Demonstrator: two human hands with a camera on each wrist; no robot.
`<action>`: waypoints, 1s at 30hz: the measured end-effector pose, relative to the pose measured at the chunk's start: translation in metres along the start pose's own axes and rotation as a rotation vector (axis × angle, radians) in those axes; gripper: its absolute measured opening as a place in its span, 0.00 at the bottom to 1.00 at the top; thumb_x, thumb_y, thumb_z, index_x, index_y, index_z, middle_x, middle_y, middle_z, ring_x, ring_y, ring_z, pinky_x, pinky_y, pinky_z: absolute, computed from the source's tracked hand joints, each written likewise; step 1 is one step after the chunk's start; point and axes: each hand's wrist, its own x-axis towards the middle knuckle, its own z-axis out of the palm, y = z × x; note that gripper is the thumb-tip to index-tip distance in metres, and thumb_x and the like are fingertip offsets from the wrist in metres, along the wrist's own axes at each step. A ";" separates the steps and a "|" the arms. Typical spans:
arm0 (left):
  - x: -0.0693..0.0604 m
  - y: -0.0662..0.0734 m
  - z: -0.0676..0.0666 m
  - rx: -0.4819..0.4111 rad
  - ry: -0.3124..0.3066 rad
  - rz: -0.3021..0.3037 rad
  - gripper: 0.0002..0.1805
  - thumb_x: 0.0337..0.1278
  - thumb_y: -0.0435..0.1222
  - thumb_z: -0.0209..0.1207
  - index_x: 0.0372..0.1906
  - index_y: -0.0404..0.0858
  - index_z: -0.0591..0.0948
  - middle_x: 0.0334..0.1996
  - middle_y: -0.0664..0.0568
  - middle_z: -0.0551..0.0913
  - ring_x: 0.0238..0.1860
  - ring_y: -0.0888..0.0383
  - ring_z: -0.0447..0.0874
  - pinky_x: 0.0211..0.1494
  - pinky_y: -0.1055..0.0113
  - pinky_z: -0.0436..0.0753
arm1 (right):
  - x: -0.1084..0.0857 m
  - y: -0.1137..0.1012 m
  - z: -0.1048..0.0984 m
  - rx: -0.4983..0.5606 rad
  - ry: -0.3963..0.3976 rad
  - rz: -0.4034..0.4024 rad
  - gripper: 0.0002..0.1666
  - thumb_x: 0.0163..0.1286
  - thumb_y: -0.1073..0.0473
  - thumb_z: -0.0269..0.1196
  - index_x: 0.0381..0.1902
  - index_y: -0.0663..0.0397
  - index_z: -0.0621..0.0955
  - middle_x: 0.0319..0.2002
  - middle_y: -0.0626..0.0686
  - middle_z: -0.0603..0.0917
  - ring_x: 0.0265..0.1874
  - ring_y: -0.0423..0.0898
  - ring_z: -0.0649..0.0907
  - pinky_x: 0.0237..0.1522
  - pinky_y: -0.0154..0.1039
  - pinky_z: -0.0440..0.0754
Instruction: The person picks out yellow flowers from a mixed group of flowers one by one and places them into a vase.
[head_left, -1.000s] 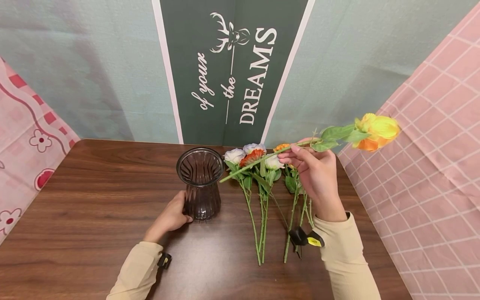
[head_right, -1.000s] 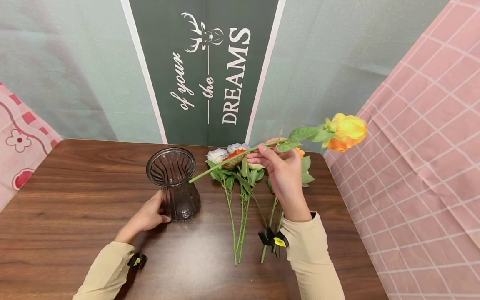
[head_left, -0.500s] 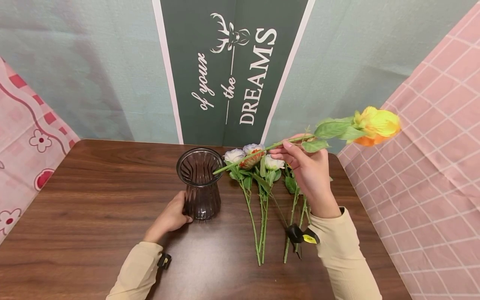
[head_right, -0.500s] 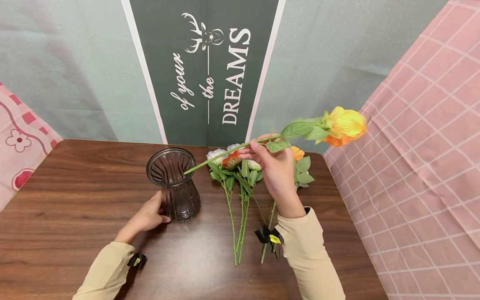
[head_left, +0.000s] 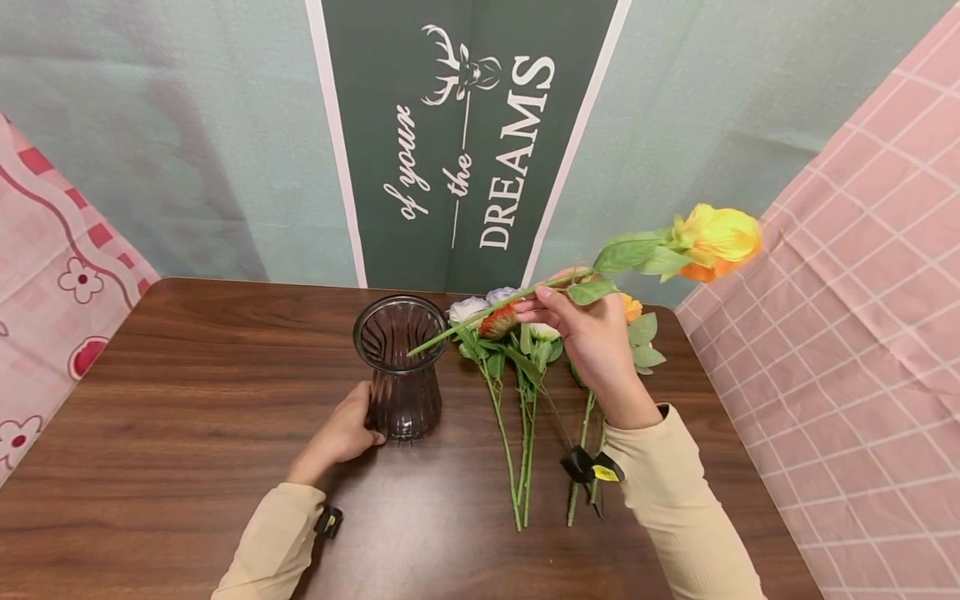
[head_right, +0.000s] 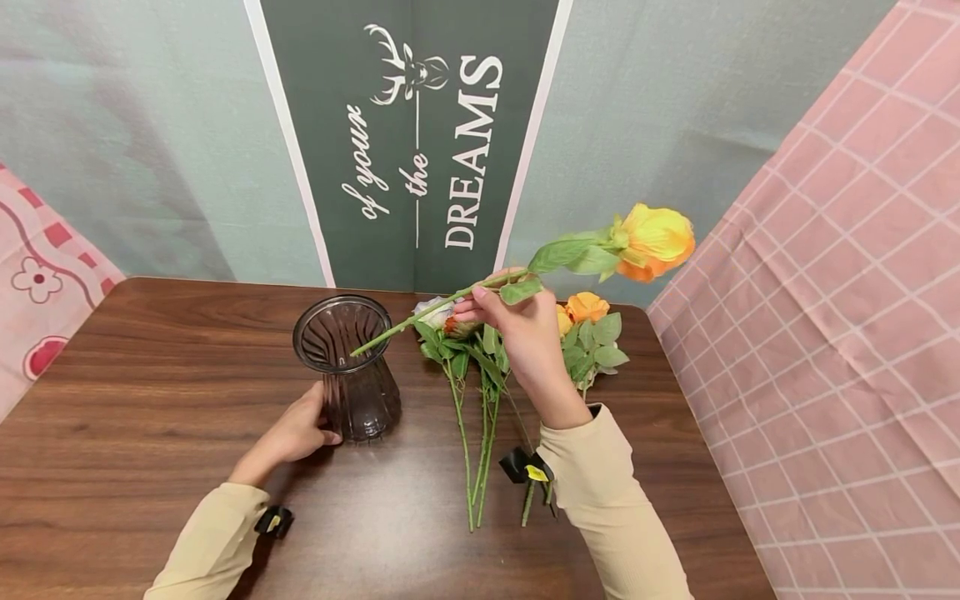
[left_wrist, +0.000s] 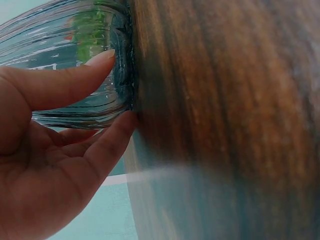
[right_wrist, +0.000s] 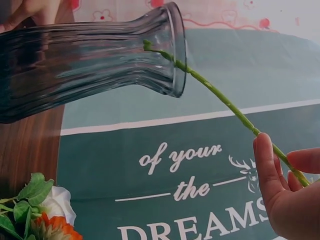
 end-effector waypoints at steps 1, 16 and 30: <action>0.000 0.000 0.000 0.000 -0.002 0.000 0.33 0.30 0.23 0.65 0.50 0.28 0.66 0.44 0.38 0.72 0.47 0.43 0.72 0.50 0.50 0.73 | 0.000 0.001 0.001 -0.005 -0.002 0.005 0.05 0.63 0.77 0.51 0.34 0.66 0.71 0.26 0.61 0.81 0.26 0.53 0.84 0.36 0.49 0.82; 0.001 0.001 0.000 0.001 -0.011 -0.004 0.33 0.32 0.23 0.65 0.51 0.27 0.65 0.45 0.37 0.72 0.48 0.43 0.71 0.51 0.50 0.72 | 0.007 0.005 0.008 -0.096 -0.014 0.046 0.04 0.63 0.75 0.53 0.33 0.65 0.73 0.26 0.60 0.81 0.26 0.51 0.83 0.36 0.50 0.81; 0.000 0.002 -0.001 0.000 -0.008 0.006 0.33 0.31 0.23 0.65 0.50 0.27 0.66 0.44 0.37 0.72 0.48 0.43 0.71 0.50 0.50 0.72 | 0.015 -0.001 0.015 -0.227 -0.004 0.077 0.04 0.61 0.73 0.57 0.34 0.70 0.73 0.25 0.57 0.82 0.25 0.47 0.83 0.33 0.46 0.82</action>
